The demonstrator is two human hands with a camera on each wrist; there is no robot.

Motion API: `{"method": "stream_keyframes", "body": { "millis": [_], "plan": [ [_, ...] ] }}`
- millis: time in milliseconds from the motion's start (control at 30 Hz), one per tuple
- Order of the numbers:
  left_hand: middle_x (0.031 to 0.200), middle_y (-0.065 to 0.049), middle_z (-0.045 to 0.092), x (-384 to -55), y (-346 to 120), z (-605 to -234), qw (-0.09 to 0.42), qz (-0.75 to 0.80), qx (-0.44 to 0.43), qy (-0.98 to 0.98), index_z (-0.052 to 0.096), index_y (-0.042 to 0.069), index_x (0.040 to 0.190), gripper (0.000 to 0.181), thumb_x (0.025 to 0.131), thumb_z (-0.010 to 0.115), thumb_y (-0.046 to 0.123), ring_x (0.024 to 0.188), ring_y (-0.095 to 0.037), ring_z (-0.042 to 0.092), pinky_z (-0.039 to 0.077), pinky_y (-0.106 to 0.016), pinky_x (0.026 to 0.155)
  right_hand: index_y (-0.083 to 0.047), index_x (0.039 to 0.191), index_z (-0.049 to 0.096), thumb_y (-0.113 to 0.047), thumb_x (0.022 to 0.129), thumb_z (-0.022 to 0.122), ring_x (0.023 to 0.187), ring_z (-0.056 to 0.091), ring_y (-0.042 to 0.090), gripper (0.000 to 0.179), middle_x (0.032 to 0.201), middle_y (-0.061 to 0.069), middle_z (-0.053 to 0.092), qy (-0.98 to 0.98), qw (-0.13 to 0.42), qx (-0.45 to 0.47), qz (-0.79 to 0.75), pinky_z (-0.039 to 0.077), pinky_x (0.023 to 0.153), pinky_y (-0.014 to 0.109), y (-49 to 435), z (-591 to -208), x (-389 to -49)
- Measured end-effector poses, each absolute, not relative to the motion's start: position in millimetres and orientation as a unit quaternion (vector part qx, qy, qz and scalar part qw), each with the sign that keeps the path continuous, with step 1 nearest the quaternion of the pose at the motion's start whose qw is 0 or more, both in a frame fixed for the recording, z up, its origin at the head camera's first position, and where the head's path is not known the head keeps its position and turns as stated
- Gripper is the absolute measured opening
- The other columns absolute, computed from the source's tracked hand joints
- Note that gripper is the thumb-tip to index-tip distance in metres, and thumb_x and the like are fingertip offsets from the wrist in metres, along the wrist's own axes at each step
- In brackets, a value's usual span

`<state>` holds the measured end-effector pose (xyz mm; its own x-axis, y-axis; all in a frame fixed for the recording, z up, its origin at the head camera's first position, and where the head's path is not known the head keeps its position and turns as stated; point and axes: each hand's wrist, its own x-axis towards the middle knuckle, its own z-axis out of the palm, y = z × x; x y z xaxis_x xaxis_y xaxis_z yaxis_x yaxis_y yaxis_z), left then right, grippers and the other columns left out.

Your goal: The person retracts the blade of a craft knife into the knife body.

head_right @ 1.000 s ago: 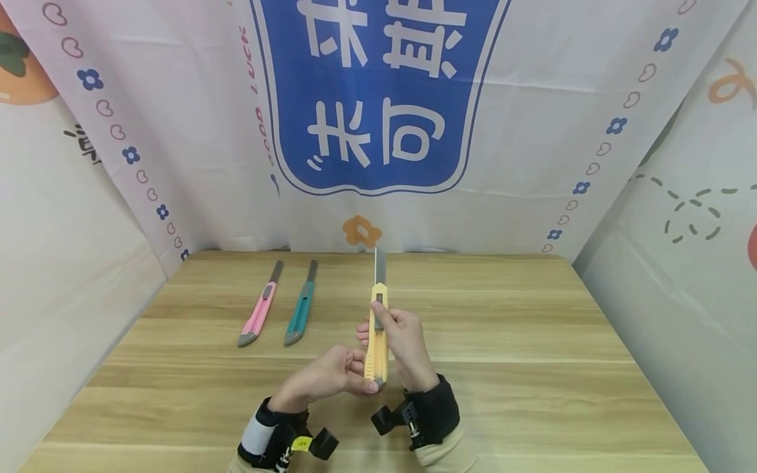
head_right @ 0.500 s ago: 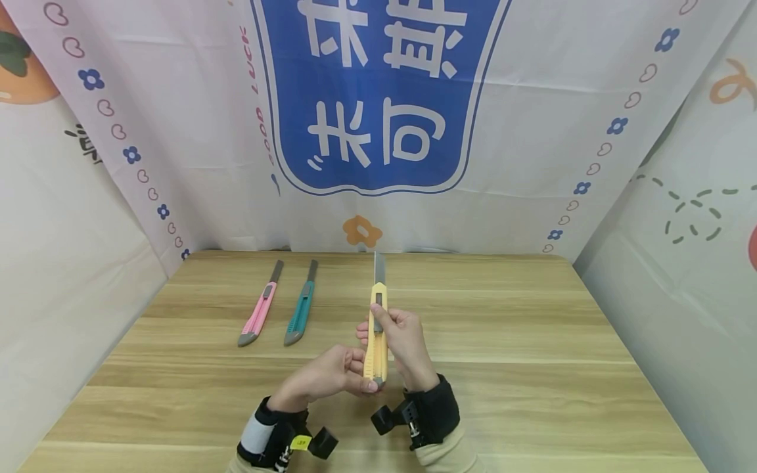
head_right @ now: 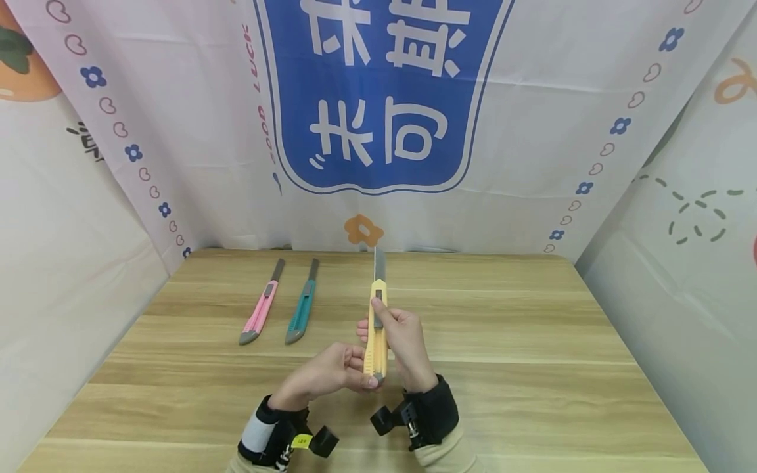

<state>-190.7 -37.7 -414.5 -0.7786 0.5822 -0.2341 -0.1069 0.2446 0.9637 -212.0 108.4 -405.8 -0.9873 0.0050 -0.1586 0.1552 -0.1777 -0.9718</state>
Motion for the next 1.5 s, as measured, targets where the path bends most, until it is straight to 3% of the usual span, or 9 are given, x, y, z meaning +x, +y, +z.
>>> {"method": "stream_keyframes", "body": {
  "millis": [500,700,1000,1233,1500],
  "plan": [
    [0.094,-0.029,0.071,-190.6,-36.3,-415.1,0.297,0.589,0.169,0.732,0.063,-0.01,0.102,0.023,0.08,0.067,-0.005,0.079,-0.019,0.07,0.061,-0.03,0.07,0.02,0.099,0.06,-0.023,0.092,0.059,0.064,0.07,0.018,0.044,0.065,0.003,0.073,0.629,0.031,0.034,-0.776,0.061,0.06,0.026,108.3,-402.5,-207.8],
    [0.094,-0.03,0.07,-190.6,-36.8,-415.2,0.298,0.591,0.171,0.73,0.063,-0.011,0.101,0.022,0.08,0.067,-0.006,0.078,-0.018,0.069,0.061,-0.028,0.07,0.021,0.099,0.06,-0.022,0.093,0.058,0.065,0.07,0.018,0.044,0.064,0.003,0.073,0.626,0.033,0.031,-0.778,0.061,0.06,0.027,108.2,-402.0,-207.6],
    [0.095,-0.03,0.07,-190.6,-37.8,-413.7,0.3,0.589,0.177,0.729,0.063,-0.011,0.101,0.022,0.08,0.067,-0.006,0.079,-0.019,0.069,0.061,-0.038,0.075,0.021,0.099,0.061,-0.022,0.093,0.058,0.066,0.07,0.019,0.043,0.066,0.005,0.073,0.627,0.032,0.034,-0.778,0.061,0.06,0.027,108.3,-400.8,-207.9],
    [0.094,-0.031,0.07,-190.4,-38.0,-413.4,0.3,0.587,0.181,0.73,0.063,-0.011,0.1,0.021,0.08,0.067,-0.005,0.077,-0.017,0.069,0.061,-0.032,0.071,0.022,0.098,0.06,-0.023,0.092,0.059,0.066,0.07,0.02,0.045,0.07,0.011,0.074,0.632,0.029,0.029,-0.774,0.061,0.06,0.027,109.0,-401.1,-207.7],
    [0.095,-0.032,0.069,-190.8,-39.2,-413.0,0.301,0.593,0.183,0.724,0.062,-0.012,0.102,0.021,0.082,0.065,-0.005,0.08,-0.023,0.07,0.059,-0.044,0.077,0.02,0.101,0.061,-0.017,0.093,0.058,0.067,0.071,0.018,0.038,0.073,0.008,0.074,0.624,0.031,0.025,-0.78,0.061,0.063,0.027,107.9,-402.8,-208.5]
  ]
}}
